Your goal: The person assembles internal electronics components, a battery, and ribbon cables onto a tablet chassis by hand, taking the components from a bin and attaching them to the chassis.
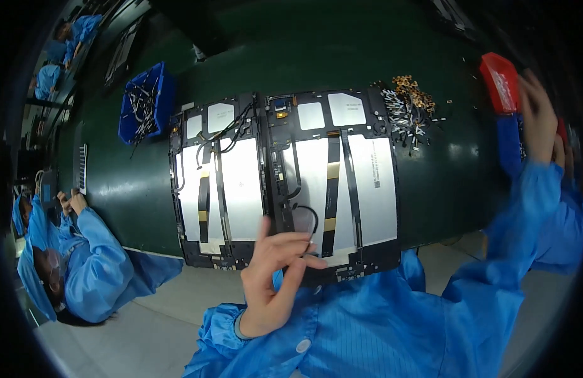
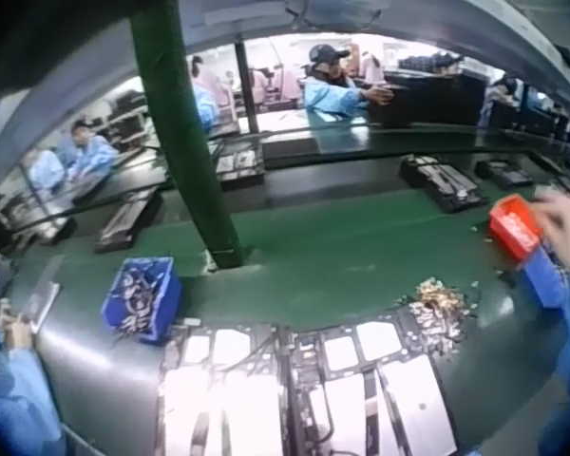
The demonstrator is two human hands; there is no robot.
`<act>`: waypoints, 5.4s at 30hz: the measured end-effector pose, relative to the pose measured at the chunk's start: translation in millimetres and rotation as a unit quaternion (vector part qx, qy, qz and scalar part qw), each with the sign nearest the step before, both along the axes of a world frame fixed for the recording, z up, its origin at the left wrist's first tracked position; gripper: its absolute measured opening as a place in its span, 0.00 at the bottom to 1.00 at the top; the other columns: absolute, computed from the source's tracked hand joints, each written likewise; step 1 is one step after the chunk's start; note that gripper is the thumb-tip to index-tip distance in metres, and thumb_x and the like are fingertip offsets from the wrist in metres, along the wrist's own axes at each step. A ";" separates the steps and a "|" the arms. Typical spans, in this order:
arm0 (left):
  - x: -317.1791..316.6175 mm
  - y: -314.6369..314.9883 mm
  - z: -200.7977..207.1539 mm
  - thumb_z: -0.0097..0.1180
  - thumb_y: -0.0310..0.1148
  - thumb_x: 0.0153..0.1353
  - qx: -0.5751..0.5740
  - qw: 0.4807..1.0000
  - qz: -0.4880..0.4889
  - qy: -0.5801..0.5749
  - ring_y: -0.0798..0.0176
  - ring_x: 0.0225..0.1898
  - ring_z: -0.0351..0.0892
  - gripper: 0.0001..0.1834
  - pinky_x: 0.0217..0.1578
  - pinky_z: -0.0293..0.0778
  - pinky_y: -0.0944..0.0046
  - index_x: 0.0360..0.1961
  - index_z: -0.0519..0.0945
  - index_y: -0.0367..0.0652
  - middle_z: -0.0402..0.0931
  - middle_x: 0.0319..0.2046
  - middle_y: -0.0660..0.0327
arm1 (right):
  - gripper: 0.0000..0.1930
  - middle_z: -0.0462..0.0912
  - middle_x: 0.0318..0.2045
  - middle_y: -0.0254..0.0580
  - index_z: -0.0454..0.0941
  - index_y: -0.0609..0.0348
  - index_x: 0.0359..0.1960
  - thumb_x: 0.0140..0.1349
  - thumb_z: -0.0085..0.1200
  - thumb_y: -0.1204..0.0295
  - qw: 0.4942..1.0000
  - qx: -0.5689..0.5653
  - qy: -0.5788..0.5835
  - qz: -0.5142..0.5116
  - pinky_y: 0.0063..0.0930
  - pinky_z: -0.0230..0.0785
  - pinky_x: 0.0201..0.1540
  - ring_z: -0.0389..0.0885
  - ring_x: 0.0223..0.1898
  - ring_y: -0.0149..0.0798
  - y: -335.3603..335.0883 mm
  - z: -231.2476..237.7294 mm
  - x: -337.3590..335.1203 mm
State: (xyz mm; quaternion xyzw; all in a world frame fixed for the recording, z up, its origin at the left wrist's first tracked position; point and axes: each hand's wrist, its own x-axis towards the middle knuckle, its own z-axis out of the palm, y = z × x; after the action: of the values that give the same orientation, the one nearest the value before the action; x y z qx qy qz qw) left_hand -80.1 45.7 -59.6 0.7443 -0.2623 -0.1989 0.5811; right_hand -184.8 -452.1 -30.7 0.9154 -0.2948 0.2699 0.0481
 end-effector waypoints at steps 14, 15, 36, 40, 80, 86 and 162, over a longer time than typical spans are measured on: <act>-3.3 -20.3 -18.2 0.48 0.20 0.60 -0.064 0.997 -0.050 -0.006 0.60 0.41 0.83 0.09 0.68 0.30 0.42 0.39 0.80 0.36 0.84 0.29 0.59 | 0.33 0.67 0.60 0.59 0.57 0.61 0.67 0.59 0.51 0.78 0.886 0.434 -0.050 0.155 0.35 0.63 0.60 0.70 0.60 0.51 279.3 -66.1 10.5; -1.1 -17.7 -14.9 0.48 0.19 0.59 -0.030 0.998 -0.044 -0.029 0.61 0.40 0.83 0.09 0.68 0.36 0.43 0.38 0.80 0.36 0.84 0.29 0.59 | 0.31 0.66 0.61 0.60 0.58 0.60 0.67 0.60 0.51 0.78 0.933 0.310 0.020 0.179 0.36 0.64 0.60 0.71 0.59 0.53 275.6 -57.5 13.0; 48.6 20.7 7.9 0.57 0.37 0.52 0.259 0.867 -0.060 -0.420 0.64 0.42 0.80 0.11 0.48 0.69 0.61 0.35 0.84 0.46 0.82 0.35 0.64 | 0.09 0.83 0.27 0.41 0.85 0.63 0.39 0.57 0.57 0.82 0.773 0.547 0.065 0.314 0.18 0.72 0.28 0.80 0.25 0.29 291.5 -47.8 99.9; 52.1 13.5 -2.7 0.56 0.37 0.51 0.286 0.834 -0.115 -0.459 0.63 0.44 0.79 0.14 0.50 0.68 0.59 0.38 0.85 0.50 0.82 0.39 0.66 | 0.10 0.84 0.30 0.43 0.84 0.63 0.38 0.54 0.58 0.82 0.792 0.513 0.096 0.315 0.19 0.77 0.29 0.83 0.27 0.31 294.8 -41.4 107.4; 72.2 -25.8 -28.1 0.56 0.27 0.54 0.161 0.777 -0.245 -0.557 0.66 0.42 0.81 0.04 0.42 0.80 0.71 0.31 0.81 0.44 0.82 0.38 0.60 | 0.11 0.77 0.29 0.36 0.84 0.63 0.34 0.45 0.66 0.84 0.833 0.432 0.019 0.347 0.16 0.63 0.24 0.72 0.22 0.24 283.3 -65.7 111.4; 75.3 -24.4 -29.1 0.57 0.27 0.54 0.161 0.772 -0.256 -0.560 0.65 0.41 0.81 0.04 0.42 0.80 0.71 0.31 0.81 0.46 0.82 0.39 0.61 | 0.09 0.77 0.28 0.38 0.83 0.64 0.31 0.45 0.65 0.85 0.838 0.431 0.016 0.333 0.15 0.64 0.24 0.72 0.21 0.23 281.9 -61.7 119.2; 80.3 -29.9 -33.2 0.57 0.24 0.55 0.150 0.780 -0.246 -0.555 0.67 0.32 0.75 0.05 0.29 0.76 0.76 0.33 0.76 0.43 0.82 0.42 0.54 | 0.10 0.77 0.31 0.42 0.76 0.62 0.27 0.42 0.65 0.83 0.900 0.187 0.042 0.391 0.24 0.65 0.29 0.72 0.28 0.36 286.7 -59.0 143.9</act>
State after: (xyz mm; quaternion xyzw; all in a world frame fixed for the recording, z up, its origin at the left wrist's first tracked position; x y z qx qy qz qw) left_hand 0.1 15.8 -92.8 0.7137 -0.6806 0.0754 0.1474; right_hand -40.9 -165.4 -89.7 0.9596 0.0442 0.1686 -0.2210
